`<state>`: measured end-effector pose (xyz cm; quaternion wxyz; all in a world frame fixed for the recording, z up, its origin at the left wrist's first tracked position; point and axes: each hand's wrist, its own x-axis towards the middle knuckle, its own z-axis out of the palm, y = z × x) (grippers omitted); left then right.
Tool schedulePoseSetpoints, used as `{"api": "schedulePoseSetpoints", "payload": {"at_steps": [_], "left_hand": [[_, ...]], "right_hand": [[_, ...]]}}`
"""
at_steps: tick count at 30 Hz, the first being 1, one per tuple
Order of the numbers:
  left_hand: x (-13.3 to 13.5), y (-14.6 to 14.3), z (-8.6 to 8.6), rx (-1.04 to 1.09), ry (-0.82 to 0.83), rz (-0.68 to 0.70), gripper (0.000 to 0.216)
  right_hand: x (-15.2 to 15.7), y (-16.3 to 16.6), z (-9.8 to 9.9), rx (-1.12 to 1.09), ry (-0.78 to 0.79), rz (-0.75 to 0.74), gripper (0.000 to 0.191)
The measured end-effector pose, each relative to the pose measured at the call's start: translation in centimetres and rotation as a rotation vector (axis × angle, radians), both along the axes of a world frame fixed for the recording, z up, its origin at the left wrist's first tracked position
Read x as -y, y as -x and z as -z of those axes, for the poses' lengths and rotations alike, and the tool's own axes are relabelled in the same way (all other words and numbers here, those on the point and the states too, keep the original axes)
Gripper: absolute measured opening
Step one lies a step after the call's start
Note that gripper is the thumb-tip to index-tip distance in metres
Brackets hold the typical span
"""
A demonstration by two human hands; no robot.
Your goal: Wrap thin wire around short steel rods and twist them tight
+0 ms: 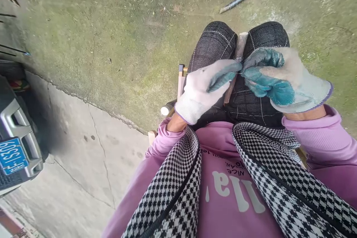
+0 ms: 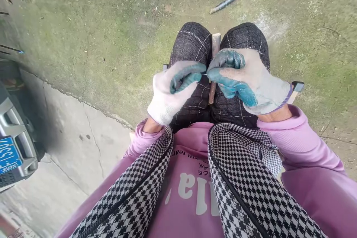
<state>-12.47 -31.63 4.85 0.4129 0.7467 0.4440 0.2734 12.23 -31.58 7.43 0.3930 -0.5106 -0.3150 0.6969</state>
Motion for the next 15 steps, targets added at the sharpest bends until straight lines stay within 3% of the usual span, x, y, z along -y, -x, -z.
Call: {"api": "schedulePoseSetpoints", "payload": {"at_steps": [3,5,10,15], "left_hand": [[-0.4,-0.4,-0.9,0.188,0.310,-0.015,0.028],[-1.2,-0.5,-2.0,0.130,0.429,0.027,0.033],[-2.6,-0.8,-4.3,-0.010,0.487,0.082,0.025],[-2.3,-1.0,-4.2,-0.028,0.478,0.064,0.004]], "right_hand": [[0.1,-0.5,-0.2,0.136,-0.118,-0.026,0.043],[0.3,-0.7,-0.2,0.199,-0.184,-0.052,0.037],[0.8,-1.0,0.2,0.386,-0.358,-0.072,0.011],[1.2,-1.5,0.8,0.559,-0.490,-0.151,0.004]]}}
